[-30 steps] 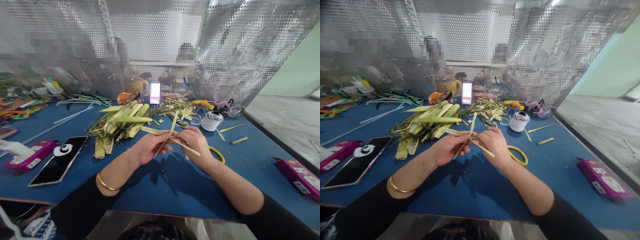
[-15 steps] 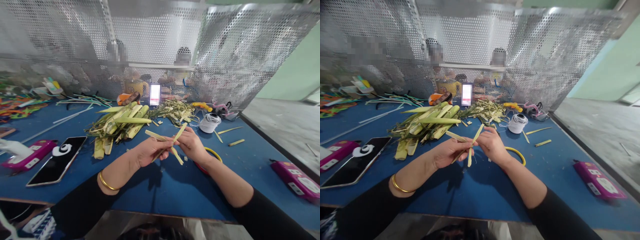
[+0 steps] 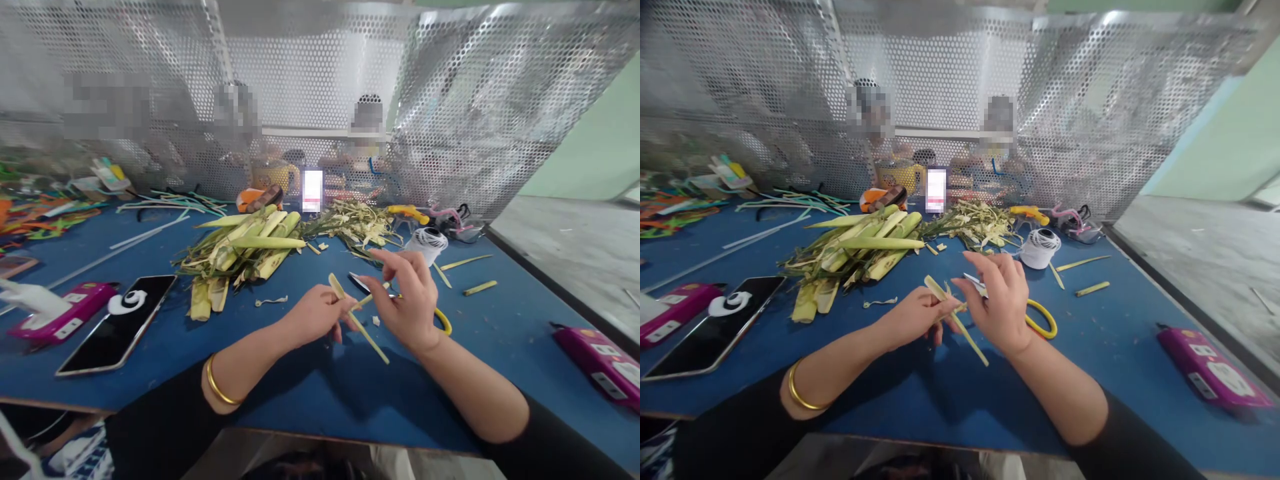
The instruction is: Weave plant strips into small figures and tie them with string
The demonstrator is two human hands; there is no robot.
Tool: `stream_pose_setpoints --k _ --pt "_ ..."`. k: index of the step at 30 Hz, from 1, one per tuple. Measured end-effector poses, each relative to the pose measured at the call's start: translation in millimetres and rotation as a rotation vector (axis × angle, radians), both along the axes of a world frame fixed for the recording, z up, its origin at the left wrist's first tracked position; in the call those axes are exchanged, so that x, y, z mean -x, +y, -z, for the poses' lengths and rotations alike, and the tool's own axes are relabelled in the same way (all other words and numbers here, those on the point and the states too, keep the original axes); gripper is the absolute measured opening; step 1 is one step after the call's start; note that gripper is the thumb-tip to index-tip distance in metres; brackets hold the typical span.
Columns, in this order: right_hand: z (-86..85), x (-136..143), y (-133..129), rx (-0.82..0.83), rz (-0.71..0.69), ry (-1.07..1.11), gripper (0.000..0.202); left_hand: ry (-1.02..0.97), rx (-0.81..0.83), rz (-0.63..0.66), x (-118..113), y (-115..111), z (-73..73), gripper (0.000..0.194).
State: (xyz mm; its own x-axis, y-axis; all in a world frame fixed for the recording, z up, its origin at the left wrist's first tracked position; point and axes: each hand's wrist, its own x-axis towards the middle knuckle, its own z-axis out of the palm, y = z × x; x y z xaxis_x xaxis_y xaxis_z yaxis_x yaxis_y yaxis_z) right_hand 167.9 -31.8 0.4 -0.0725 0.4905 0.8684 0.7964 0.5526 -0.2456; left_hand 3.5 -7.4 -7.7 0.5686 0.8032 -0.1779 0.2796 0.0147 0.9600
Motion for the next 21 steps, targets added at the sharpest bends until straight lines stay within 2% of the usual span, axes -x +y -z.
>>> stream_pose_setpoints --k 2,4,6,8,11,13,15,18,21 --pt "0.7 3.1 -0.8 0.088 -0.06 -0.084 0.029 0.055 -0.05 0.058 -0.8 -1.6 5.3 0.033" --pt "0.9 6.5 -0.3 0.263 -0.172 -0.12 0.021 0.126 -0.094 0.1 -1.7 -2.6 9.1 0.038" --pt "0.4 9.3 0.1 0.415 -0.288 -0.055 0.013 0.169 -0.097 0.104 -2.5 -2.9 9.9 0.038" --pt "-0.5 10.3 -0.1 0.47 -0.339 0.069 0.02 0.138 -0.064 0.079 -2.8 -2.0 7.2 0.035" --pt "-0.6 8.5 -0.9 0.419 -0.257 0.164 0.017 -0.001 0.027 -0.05 -1.7 2.4 -0.5 0.032" --pt "0.6 7.3 -1.2 0.347 -0.169 0.055 0.016 -0.104 0.103 -0.168 -1.0 5.9 -4.0 0.026" --pt "2.2 7.1 -1.4 0.257 -0.101 -0.147 0.02 -0.197 0.196 -0.234 -0.9 8.3 -4.1 0.021" --pt "4.3 8.6 -2.1 0.159 -0.043 -0.346 0.025 -0.328 0.361 -0.241 -1.7 9.3 -0.6 0.016" --pt "6.6 10.0 -2.4 0.121 0.0 -0.34 0.021 -0.447 0.449 -0.222 -1.6 9.2 0.1 0.013"
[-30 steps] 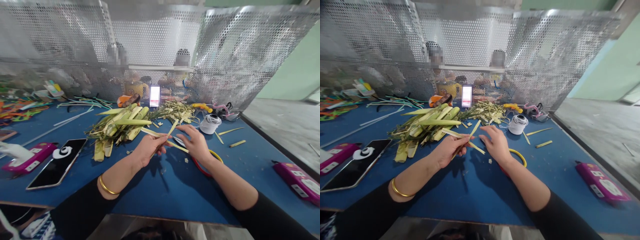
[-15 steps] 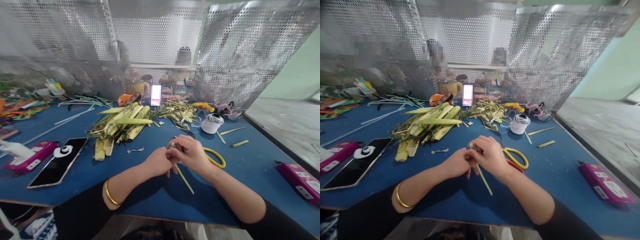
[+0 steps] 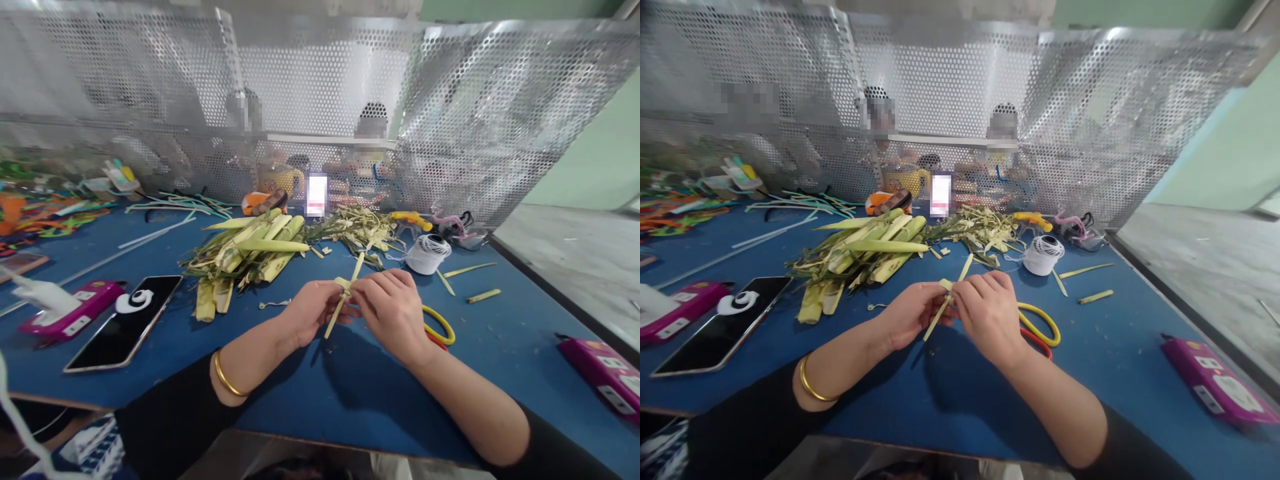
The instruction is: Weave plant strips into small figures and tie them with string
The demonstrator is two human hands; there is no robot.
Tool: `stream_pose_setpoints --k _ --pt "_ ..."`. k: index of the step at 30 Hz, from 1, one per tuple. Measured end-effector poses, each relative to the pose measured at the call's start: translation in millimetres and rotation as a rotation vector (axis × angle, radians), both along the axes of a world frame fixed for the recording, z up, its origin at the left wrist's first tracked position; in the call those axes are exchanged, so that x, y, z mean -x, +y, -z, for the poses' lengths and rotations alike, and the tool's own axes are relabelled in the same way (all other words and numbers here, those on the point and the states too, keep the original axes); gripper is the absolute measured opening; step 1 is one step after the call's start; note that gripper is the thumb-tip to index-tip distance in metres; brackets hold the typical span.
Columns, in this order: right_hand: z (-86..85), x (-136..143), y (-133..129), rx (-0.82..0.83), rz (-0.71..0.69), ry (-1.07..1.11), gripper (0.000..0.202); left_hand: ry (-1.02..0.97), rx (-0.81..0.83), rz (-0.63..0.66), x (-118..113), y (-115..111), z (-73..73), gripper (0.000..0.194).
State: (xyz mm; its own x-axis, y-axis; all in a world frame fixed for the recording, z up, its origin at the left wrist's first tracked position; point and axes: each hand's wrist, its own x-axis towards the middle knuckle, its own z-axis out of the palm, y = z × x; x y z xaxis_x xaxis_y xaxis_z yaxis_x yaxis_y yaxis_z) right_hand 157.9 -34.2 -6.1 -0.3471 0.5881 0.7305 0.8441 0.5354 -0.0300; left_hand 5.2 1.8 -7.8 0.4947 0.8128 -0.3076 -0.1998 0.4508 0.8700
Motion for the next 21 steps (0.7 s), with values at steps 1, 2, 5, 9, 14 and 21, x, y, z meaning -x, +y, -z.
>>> stream_pose_setpoints --k 1,2,5,9,14,21 --pt "0.8 0.2 0.2 -0.005 0.01 0.012 0.02 -0.03 0.011 -0.003 0.4 0.2 -1.0 0.013" --pt "1.6 0.3 0.5 -0.01 0.019 0.021 0.018 -0.052 0.026 -0.005 0.9 0.4 -2.5 0.015" --pt "3.7 0.2 1.4 -0.03 0.037 0.035 0.015 -0.113 0.108 0.01 2.2 1.1 -7.4 0.022" --pt "5.3 0.9 1.4 -0.047 0.026 0.027 0.014 -0.179 0.095 0.012 2.2 0.0 -8.9 0.018" --pt "4.6 4.3 -0.1 -0.052 -0.009 0.001 0.015 -0.166 0.003 -0.031 0.6 -1.1 -4.0 0.016" --pt "3.3 13.8 -4.5 -0.047 -0.294 -0.269 0.022 -0.17 -0.062 -0.084 -0.8 -2.9 -2.6 0.021"
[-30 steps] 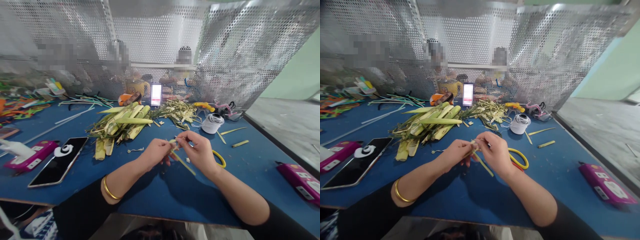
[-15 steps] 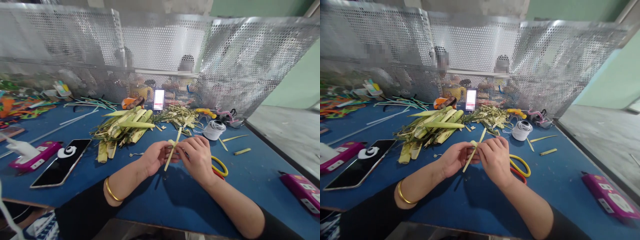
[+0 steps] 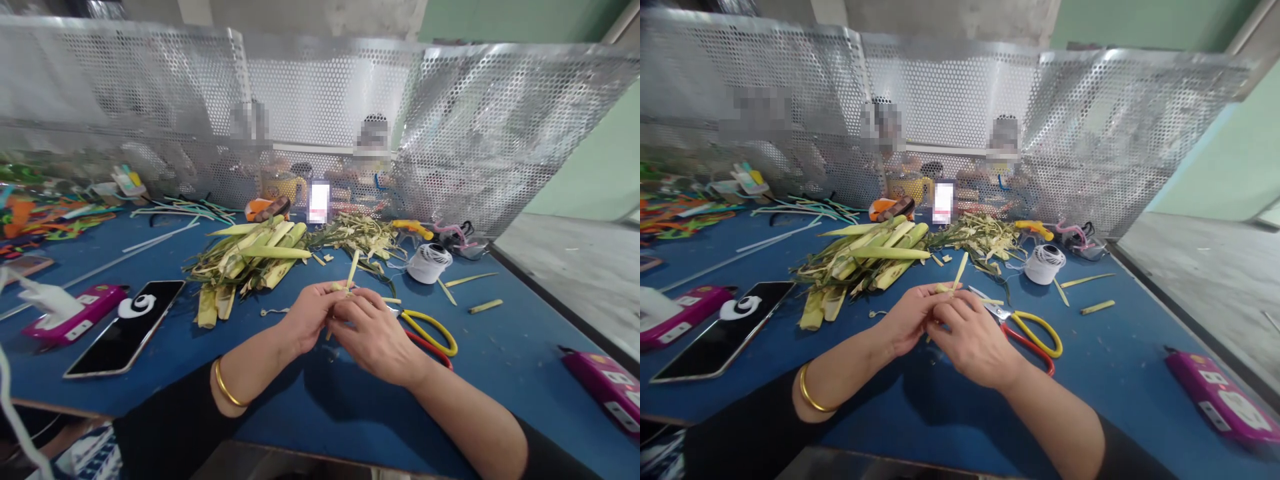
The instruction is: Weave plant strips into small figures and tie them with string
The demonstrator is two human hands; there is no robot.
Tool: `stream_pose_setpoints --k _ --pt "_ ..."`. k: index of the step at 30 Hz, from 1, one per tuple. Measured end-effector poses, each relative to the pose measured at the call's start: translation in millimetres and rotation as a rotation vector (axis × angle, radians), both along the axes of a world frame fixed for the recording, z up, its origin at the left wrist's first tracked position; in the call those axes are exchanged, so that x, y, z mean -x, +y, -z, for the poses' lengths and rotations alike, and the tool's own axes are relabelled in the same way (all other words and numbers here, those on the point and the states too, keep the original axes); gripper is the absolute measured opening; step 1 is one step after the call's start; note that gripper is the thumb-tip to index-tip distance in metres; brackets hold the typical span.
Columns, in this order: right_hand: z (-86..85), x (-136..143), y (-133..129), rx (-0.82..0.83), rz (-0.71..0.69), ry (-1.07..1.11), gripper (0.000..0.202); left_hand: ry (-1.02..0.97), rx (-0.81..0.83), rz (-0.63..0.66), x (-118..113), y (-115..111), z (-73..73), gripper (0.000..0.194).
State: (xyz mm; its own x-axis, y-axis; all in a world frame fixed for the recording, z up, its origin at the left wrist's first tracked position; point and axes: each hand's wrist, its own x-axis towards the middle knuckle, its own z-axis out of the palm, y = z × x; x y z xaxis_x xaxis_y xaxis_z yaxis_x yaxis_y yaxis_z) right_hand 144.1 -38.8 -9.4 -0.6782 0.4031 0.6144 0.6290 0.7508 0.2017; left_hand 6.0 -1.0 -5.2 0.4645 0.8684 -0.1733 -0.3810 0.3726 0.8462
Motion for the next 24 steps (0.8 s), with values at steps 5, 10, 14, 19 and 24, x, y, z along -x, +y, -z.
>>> stream_pose_setpoints --k 5,10,14,19,24 --pt "2.2 -6.9 2.3 0.055 0.125 0.326 0.018 0.095 -0.066 -0.001 1.2 -0.4 -0.3 0.029" --pt "8.2 -14.8 15.8 0.612 0.417 0.777 0.013 0.162 -0.06 0.039 3.4 2.0 -2.1 0.026" --pt "13.1 -11.4 22.5 1.026 0.358 0.993 0.017 0.217 -0.077 -0.004 2.2 2.6 -0.4 0.023" --pt "9.1 -8.7 18.1 0.991 0.32 1.14 0.025 0.216 0.011 -0.155 2.2 6.6 -2.6 0.016" --pt "1.2 -13.2 11.6 0.75 0.08 0.718 0.025 0.24 0.074 -0.276 6.8 15.0 -6.6 0.022"
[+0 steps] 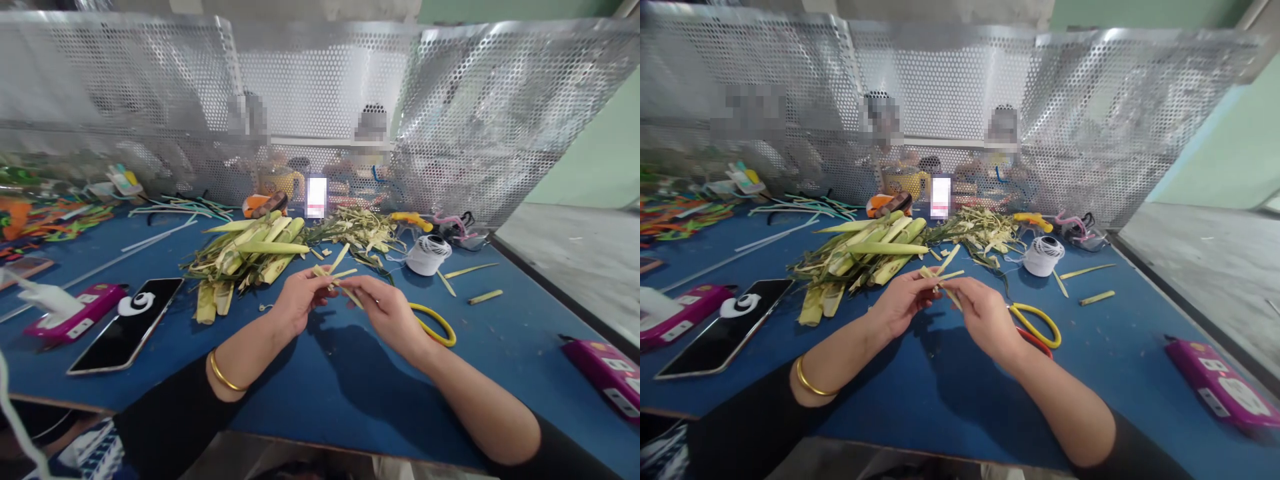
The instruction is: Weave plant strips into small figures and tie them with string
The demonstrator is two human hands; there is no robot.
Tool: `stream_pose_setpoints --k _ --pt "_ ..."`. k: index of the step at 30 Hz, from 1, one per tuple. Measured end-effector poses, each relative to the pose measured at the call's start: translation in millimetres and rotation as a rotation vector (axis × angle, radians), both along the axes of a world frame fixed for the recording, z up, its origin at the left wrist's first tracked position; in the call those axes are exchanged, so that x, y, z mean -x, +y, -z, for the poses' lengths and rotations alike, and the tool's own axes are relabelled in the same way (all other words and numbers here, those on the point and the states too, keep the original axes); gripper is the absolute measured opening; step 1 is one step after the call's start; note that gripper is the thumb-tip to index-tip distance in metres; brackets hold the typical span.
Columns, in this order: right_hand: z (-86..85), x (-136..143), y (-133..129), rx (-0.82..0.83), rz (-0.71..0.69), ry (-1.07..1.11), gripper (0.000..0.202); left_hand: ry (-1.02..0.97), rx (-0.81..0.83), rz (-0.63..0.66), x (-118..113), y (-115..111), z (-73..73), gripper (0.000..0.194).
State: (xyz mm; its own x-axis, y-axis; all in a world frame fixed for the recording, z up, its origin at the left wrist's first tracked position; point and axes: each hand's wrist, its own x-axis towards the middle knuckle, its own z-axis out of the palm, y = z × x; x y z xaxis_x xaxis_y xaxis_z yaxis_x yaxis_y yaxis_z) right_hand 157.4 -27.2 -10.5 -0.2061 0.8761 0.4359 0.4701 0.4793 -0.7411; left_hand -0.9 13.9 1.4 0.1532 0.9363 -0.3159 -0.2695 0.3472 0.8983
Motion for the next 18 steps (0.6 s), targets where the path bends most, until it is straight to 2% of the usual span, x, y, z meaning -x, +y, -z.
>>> stream_pose_setpoints --k 2,4,7,9,12,15,18 --pt "-2.1 -2.1 -0.7 -0.131 -0.089 -0.118 0.027 0.025 -0.04 0.006 1.1 1.3 0.6 0.023" --pt "-3.5 -4.4 -0.4 -0.262 -0.096 -0.234 0.025 0.066 -0.086 0.044 1.0 0.7 2.0 0.022" --pt "-5.5 -7.9 1.0 -0.485 0.011 -0.399 0.023 0.125 -0.132 0.169 -0.4 -2.8 4.0 0.019" --pt "-6.7 -9.6 2.2 -0.577 0.079 -0.425 0.023 0.148 -0.169 0.27 -1.1 -5.9 4.7 0.015" --pt "-6.4 -10.8 4.2 -0.538 0.14 -0.395 0.022 0.168 -0.226 0.404 -1.0 -9.5 4.8 0.01" --pt "-2.5 -11.2 5.8 -0.361 0.263 -0.428 0.024 0.189 -0.249 0.5 -0.1 -10.8 4.4 0.009" --pt "1.2 -10.6 6.5 -0.188 0.356 -0.509 0.024 0.197 -0.253 0.533 -0.2 -11.1 4.2 0.01"
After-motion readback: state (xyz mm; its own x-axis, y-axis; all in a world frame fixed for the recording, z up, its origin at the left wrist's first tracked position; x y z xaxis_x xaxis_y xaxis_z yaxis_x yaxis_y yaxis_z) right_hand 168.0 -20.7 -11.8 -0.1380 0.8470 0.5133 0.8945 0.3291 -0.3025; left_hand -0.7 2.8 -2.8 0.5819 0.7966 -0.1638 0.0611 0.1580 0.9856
